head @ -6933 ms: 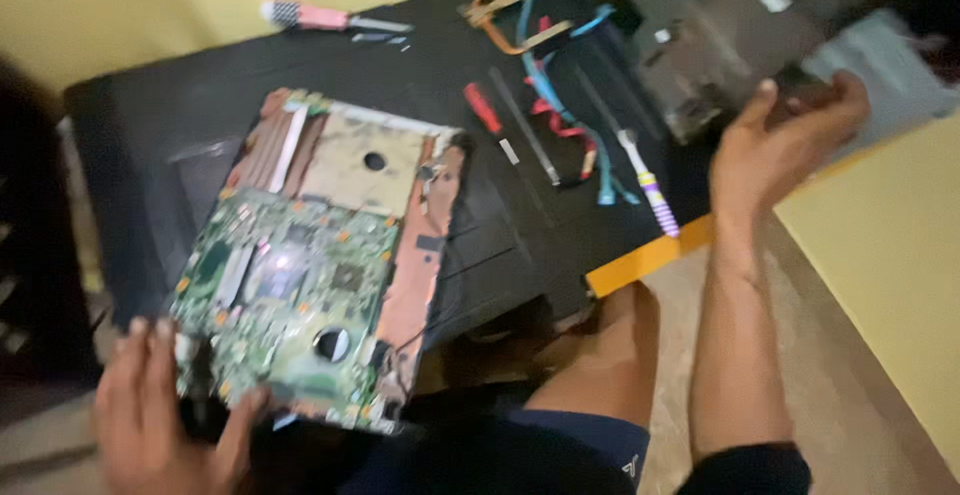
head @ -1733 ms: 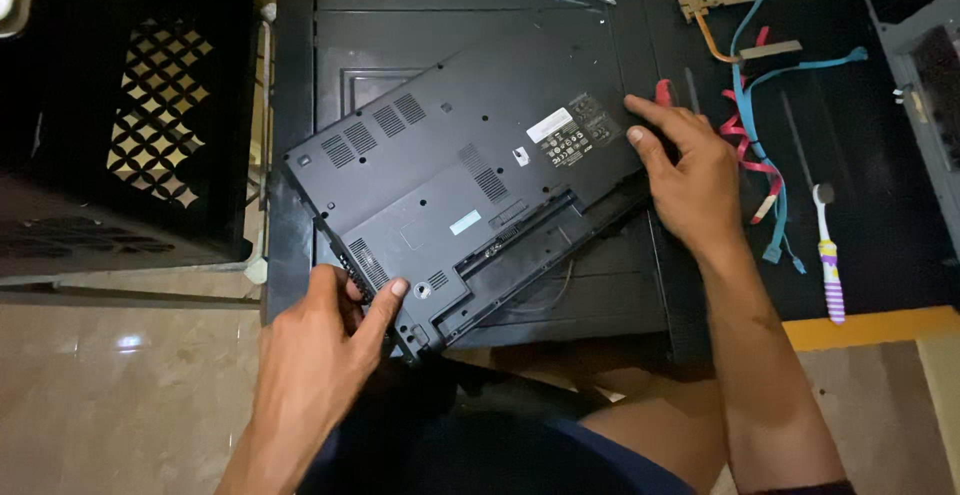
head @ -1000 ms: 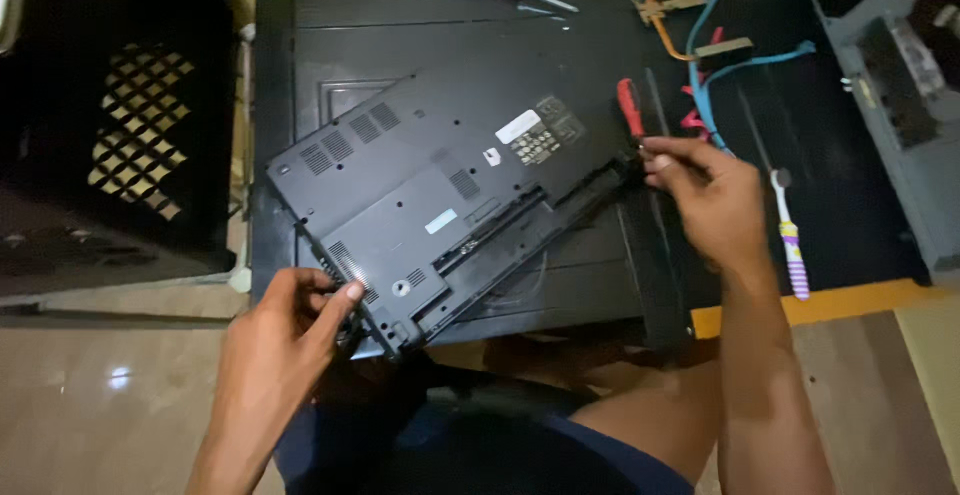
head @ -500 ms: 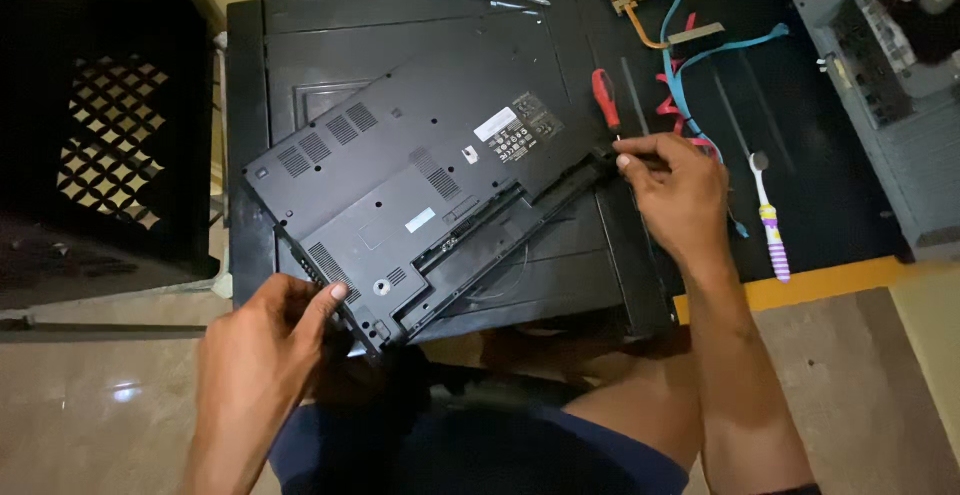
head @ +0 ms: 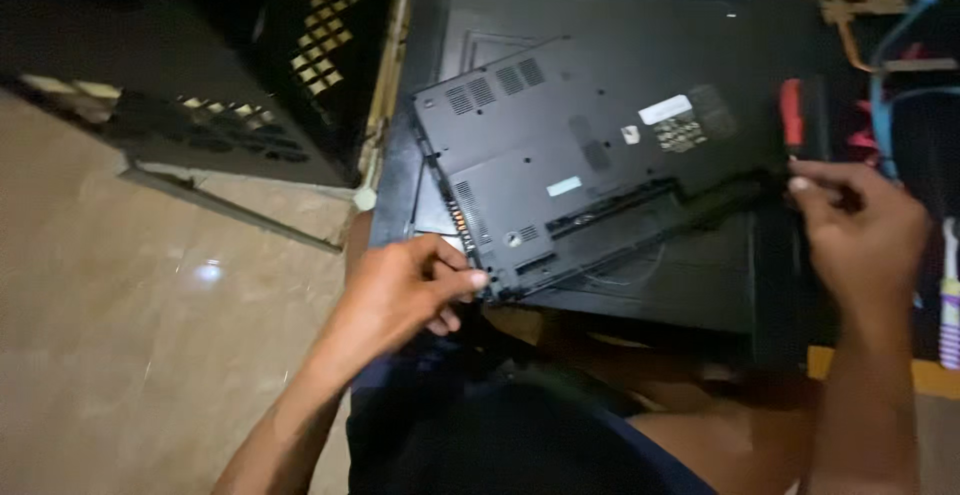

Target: The person unscrews and removes components from a laptop motherboard using a screwdriver, then brushes a copper heatsink with a toothbrush before placing it back onto the motherboard and securing it with screws.

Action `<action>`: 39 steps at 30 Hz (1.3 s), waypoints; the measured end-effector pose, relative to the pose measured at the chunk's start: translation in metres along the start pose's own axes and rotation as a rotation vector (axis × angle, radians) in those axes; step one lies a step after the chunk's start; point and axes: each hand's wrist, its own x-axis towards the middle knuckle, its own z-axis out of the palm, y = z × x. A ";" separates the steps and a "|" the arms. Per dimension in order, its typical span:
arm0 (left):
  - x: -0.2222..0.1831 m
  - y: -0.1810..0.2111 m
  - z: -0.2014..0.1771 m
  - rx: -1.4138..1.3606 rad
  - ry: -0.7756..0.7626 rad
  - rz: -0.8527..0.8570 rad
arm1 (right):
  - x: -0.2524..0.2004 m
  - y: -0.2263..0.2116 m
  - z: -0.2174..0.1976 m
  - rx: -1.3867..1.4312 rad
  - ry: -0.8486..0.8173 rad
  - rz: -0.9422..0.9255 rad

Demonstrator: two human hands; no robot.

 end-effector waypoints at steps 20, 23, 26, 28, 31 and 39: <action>-0.005 0.003 0.011 0.086 0.056 -0.009 | -0.001 0.001 0.013 0.145 0.028 0.022; -0.011 -0.007 0.011 0.067 0.047 0.032 | 0.000 -0.021 0.008 0.056 -0.030 0.115; -0.014 -0.027 0.017 0.145 0.089 0.234 | 0.001 -0.012 0.010 0.016 -0.056 0.072; -0.014 -0.037 0.024 0.142 0.187 0.375 | 0.000 -0.003 0.013 0.095 0.019 0.022; -0.013 -0.040 0.028 -0.050 0.150 0.329 | -0.005 0.020 0.015 0.068 0.053 -0.044; -0.014 -0.026 0.026 -0.019 0.134 0.189 | 0.000 -0.002 0.015 0.064 0.056 -0.019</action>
